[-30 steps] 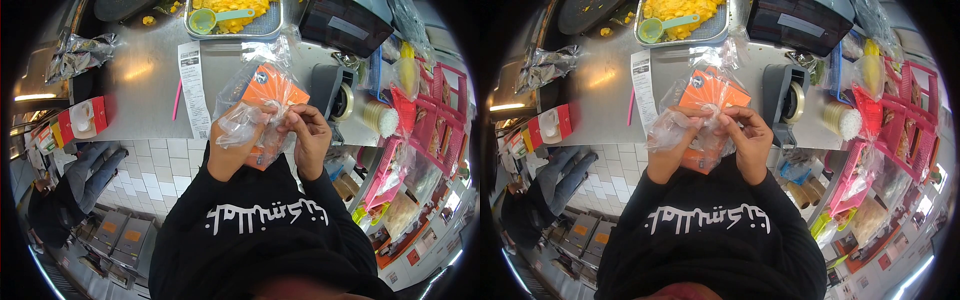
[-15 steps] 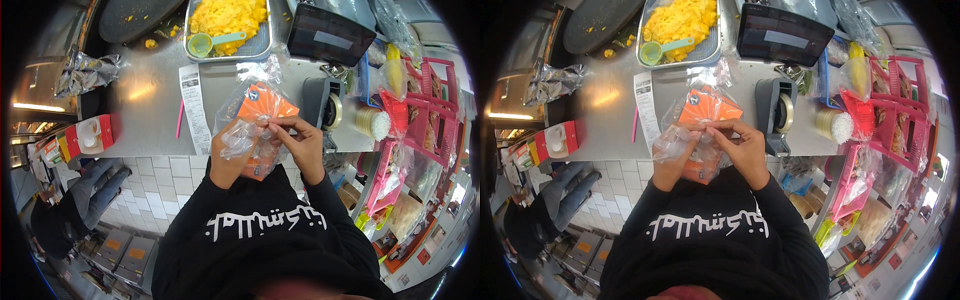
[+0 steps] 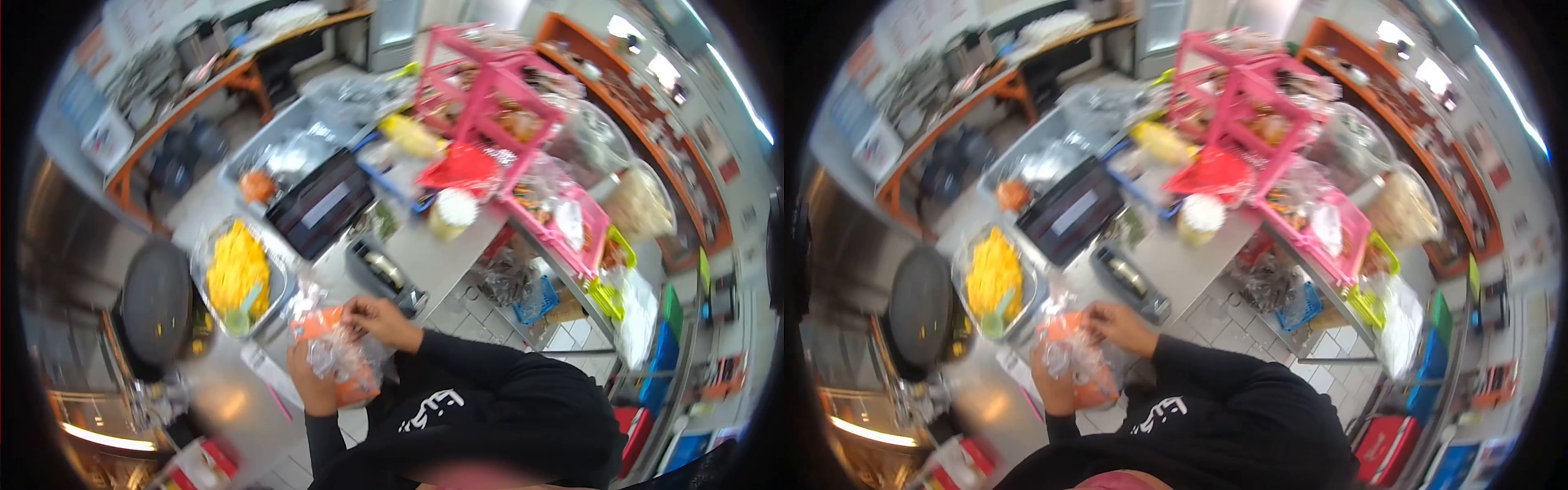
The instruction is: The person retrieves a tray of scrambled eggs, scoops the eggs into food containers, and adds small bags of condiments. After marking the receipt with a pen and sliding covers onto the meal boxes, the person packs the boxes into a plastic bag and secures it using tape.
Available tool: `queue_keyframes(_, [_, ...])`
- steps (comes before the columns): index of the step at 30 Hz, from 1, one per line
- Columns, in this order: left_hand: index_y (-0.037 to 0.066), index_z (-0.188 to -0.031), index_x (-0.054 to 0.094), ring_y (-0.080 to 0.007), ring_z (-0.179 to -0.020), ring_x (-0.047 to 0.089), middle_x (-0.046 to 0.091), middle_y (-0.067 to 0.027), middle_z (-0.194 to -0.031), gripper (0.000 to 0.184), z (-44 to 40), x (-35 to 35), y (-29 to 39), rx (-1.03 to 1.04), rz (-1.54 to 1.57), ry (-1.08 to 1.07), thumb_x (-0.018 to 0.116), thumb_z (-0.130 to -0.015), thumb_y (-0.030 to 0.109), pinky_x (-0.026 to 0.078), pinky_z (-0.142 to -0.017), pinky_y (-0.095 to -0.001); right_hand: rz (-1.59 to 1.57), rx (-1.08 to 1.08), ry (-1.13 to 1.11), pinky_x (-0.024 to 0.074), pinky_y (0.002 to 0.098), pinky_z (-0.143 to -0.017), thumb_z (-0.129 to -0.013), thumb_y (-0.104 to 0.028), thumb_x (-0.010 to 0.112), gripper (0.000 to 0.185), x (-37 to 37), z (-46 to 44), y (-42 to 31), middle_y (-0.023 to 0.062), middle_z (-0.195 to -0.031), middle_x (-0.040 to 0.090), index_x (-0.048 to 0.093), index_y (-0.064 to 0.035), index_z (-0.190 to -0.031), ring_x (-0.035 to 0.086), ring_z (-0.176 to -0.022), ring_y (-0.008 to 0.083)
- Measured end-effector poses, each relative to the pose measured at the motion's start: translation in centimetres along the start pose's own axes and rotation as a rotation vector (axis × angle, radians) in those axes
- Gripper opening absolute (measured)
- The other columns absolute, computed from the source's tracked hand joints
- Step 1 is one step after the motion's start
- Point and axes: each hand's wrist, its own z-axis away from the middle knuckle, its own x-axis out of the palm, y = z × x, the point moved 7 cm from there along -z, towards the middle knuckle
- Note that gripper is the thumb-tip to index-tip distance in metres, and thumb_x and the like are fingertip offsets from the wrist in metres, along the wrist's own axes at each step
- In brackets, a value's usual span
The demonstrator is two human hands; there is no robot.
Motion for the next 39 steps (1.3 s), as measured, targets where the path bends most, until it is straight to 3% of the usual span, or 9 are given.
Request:
queue_keyframes(3, [0.001,-0.096,0.057,-0.0346,-0.087,0.051,0.057,-0.017,-0.091,0.027,0.8,-0.6,0.7,0.043,0.059,0.025,0.065,-0.07,0.006,0.041,-0.078,-0.0404,-0.2,-0.128,-0.001,0.0532,0.0265,-0.074,-0.094,-0.011,0.053,0.012,0.4,0.8,1.9,0.0045,-0.094,0.055,0.051,-0.0036,-0.103,0.058,-0.085,0.0102])
queue_keyframes(10, [-0.001,-0.108,0.049,-0.0319,-0.096,0.051,0.053,-0.0168,-0.104,0.044,5.7,-6.7,-16.9,-0.349,-0.303,0.088,0.073,-0.075,0.015,0.041,-0.085,-0.0408,0.915,-0.588,0.13,0.0414,0.0397,-0.097,-0.084,-0.023,0.066,0.057,2.9,10.8,-3.0,0.0168,-0.139,0.034,0.038,-0.0078,-0.131,0.036,-0.127,0.0319])
queue_keyframes(14, [-0.002,-0.106,0.049,-0.0329,-0.093,0.054,0.055,-0.018,-0.098,0.052,4.7,-5.7,-21.8,-0.358,-0.518,0.115,0.079,-0.068,0.015,0.042,-0.085,-0.0408,0.95,-0.484,-0.014,0.0364,0.0443,-0.104,-0.078,-0.015,0.07,0.081,5.2,12.2,1.4,0.0151,-0.151,0.01,0.023,-0.0178,-0.144,0.022,-0.136,0.0388])
queue_keyframes(17, [-0.004,-0.106,0.05,-0.0356,-0.087,0.056,0.058,-0.0189,-0.093,0.058,3.7,-5.5,-28.5,-0.591,-0.119,0.064,0.082,-0.062,0.016,0.044,-0.083,-0.0424,0.88,-0.421,-0.026,0.035,0.0452,-0.106,-0.078,-0.012,0.07,0.087,5.8,11.0,2.9,0.0151,-0.152,0.005,0.018,-0.0226,-0.146,0.019,-0.137,0.0402])
queue_keyframes(26, [-0.007,-0.115,0.047,-0.026,-0.1,0.059,0.056,-0.0184,-0.118,0.033,-0.2,-14.9,-23.7,-0.163,-0.161,0.672,0.05,-0.093,0.017,0.045,-0.087,-0.0348,0.815,-0.466,-0.126,0.0312,0.0415,-0.108,-0.082,-0.014,0.066,0.082,4.3,9.8,1.2,0.0185,-0.148,0.015,0.014,-0.0151,-0.146,0.026,-0.134,0.0382])
queue_keyframes(28, [-0.005,-0.116,0.047,-0.0236,-0.097,0.06,0.054,-0.0175,-0.122,0.029,-1.0,-17.4,-15.5,0.126,0.316,0.587,0.045,-0.096,0.016,0.048,-0.085,-0.033,0.754,-0.472,-0.114,0.0307,0.041,-0.107,-0.084,-0.018,0.065,0.074,2.5,10.3,-1.0,0.0208,-0.144,0.026,0.021,-0.011,-0.144,0.031,-0.131,0.0379])
queue_keyframes(32, [-0.001,-0.12,0.046,-0.0213,-0.086,0.061,0.059,-0.0172,-0.108,0.031,2.8,-16.1,2.8,-0.167,0.538,0.24,0.042,-0.098,0.02,0.051,-0.074,-0.0287,0.875,-0.606,0.378,0.0338,0.0404,-0.103,-0.085,-0.023,0.063,0.054,-6.3,12.1,-6.8,0.0217,-0.128,0.042,0.04,-0.0055,-0.131,0.04,-0.121,0.0367])
queue_keyframes(36, [-0.004,-0.12,0.044,-0.026,-0.082,0.065,0.063,-0.0197,-0.101,0.029,6.5,-1.7,11.8,-0.511,0.876,-0.369,0.043,-0.097,0.014,0.054,-0.065,-0.0323,0.96,-0.587,0.744,0.0369,0.0404,-0.098,-0.085,-0.029,0.064,0.05,-16.1,12.8,-8.6,0.0192,-0.12,0.05,0.047,-0.0022,-0.123,0.045,-0.114,0.0347])
queue_keyframes(39, [-0.004,-0.121,0.048,-0.0189,-0.081,0.065,0.065,-0.0129,-0.103,0.034,7.5,11.6,14.1,-0.375,0.44,-1.064,0.05,-0.096,0.019,0.051,-0.073,-0.0287,0.787,-0.183,0.37,0.0474,0.0342,-0.081,-0.084,-0.039,0.066,0.053,-20.6,8.6,-3.3,0.0146,-0.11,0.057,0.052,-0.0016,-0.119,0.058,-0.09,0.0244])
